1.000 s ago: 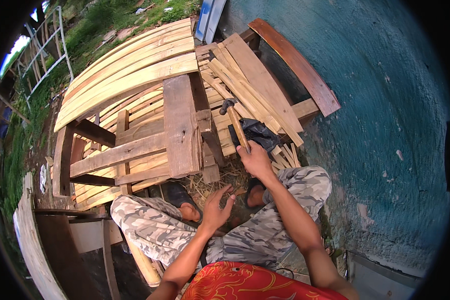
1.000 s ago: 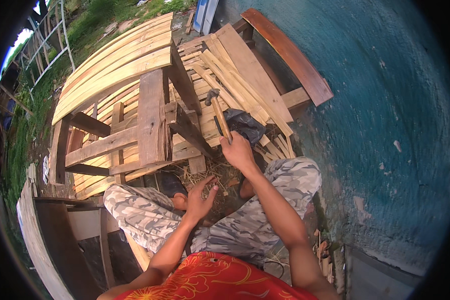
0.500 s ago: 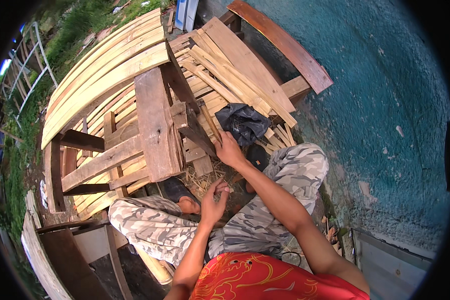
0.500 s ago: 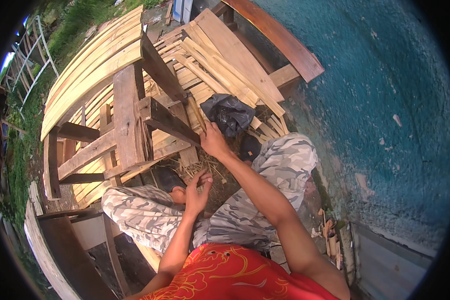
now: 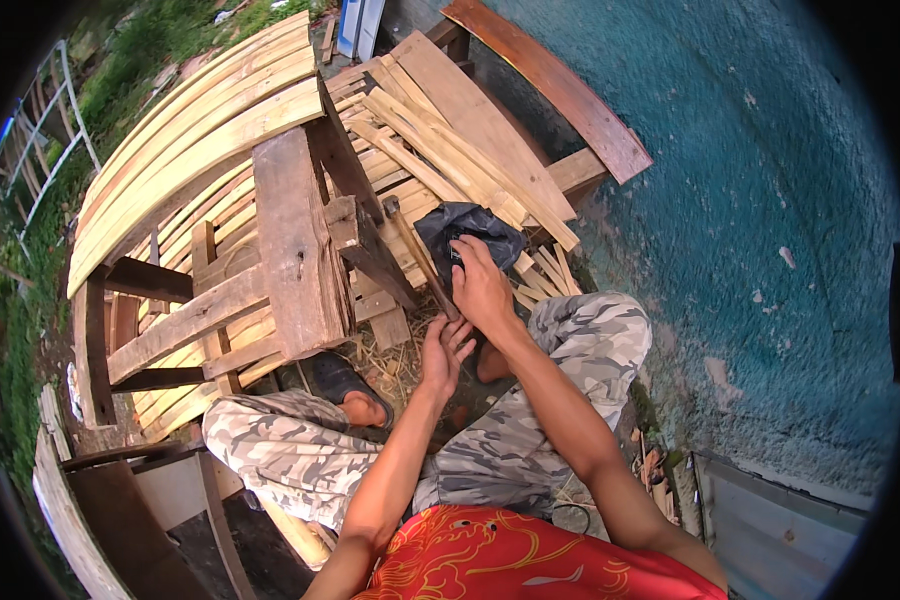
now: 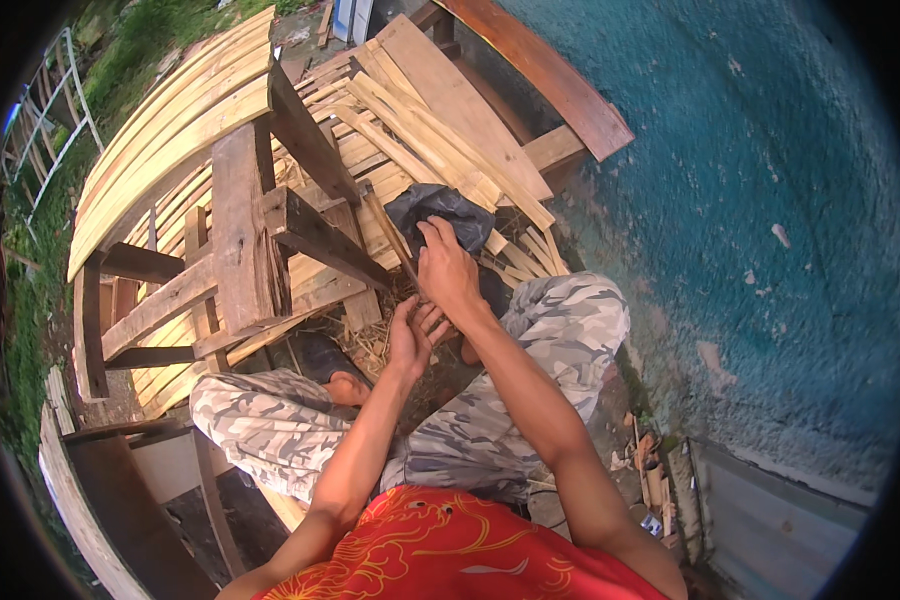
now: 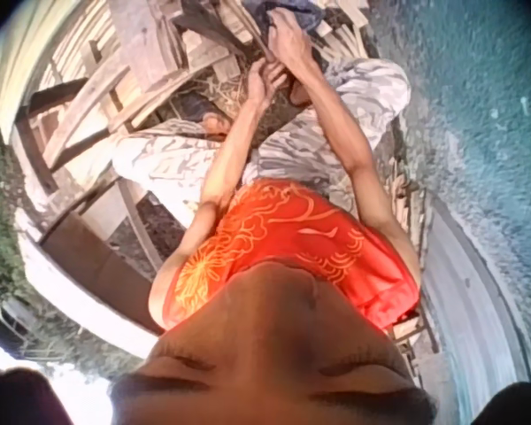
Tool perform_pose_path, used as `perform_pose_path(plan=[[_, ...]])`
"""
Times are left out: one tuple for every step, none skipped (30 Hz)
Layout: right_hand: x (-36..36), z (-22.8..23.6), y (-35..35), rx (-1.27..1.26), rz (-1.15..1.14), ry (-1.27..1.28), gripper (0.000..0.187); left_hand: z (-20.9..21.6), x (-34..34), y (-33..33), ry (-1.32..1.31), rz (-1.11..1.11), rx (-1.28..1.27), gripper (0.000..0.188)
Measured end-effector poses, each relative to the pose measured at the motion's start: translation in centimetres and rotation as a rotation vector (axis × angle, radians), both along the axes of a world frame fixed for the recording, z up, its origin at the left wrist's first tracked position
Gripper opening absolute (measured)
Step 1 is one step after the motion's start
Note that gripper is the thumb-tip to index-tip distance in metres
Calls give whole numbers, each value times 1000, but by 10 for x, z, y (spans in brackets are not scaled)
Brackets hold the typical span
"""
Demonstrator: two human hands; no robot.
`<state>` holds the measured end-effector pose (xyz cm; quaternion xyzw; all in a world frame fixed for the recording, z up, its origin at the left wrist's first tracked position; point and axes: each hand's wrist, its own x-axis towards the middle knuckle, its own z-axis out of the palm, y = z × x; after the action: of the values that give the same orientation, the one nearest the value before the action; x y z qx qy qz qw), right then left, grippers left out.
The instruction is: The person assembles a small wooden structure by hammering nails into wooden planks. They retrieve nails from a black plastic bag and use a hammer to secure the planks together.
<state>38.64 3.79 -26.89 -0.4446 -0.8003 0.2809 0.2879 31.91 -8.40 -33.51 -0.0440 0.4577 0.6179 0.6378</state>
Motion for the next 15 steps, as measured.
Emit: perform_pose_path(plan=[[9, 9, 2, 25, -14, -98, 51, -1, 2, 1, -10, 25, -6, 57], [18, 17, 4, -80, -14, -292, 56, -1, 6, 0, -14, 55, -28, 56], [25, 22, 4, -101, -8, -414, 62, -2, 8, 0, -16, 89, -45, 56], [30, 25, 2, -132, 24, -467, 60, -3, 8, 1, -20, 84, -64, 46], [36, 25, 0, -115, 50, -476, 59, -4, 7, 1, -35, 93, -58, 45], [40, 24, -3, -120, 75, -500, 57, -6, 6, 3, -50, 101, -58, 43], [45, 21, -6, -76, 94, -496, 52, -8, 6, 4, -68, 109, -59, 42], [49, 18, -8, -54, 113, -507, 47, -10, 7, 5, -83, 119, -64, 40], [52, 15, -9, -78, 124, -559, 42, -13, 8, 8, -97, 129, -68, 38], [57, 13, -12, -47, 120, -522, 23, -15, 8, 9, -102, 141, -100, 36], [60, 11, -13, -47, 148, -507, 21, -18, 11, 10, -128, 162, -89, 35], [65, 11, -13, -56, 178, -496, 19, -20, 15, 12, -147, 183, -106, 34], [68, 11, -13, -66, 195, -494, 16, -22, 18, 15, -162, 207, -119, 33], [69, 12, -13, -83, 207, -481, 16, -24, 21, 18, -183, 200, -128, 34], [71, 14, -12, -102, 207, -476, 15, -26, 24, 22, -201, 195, -134, 35]])
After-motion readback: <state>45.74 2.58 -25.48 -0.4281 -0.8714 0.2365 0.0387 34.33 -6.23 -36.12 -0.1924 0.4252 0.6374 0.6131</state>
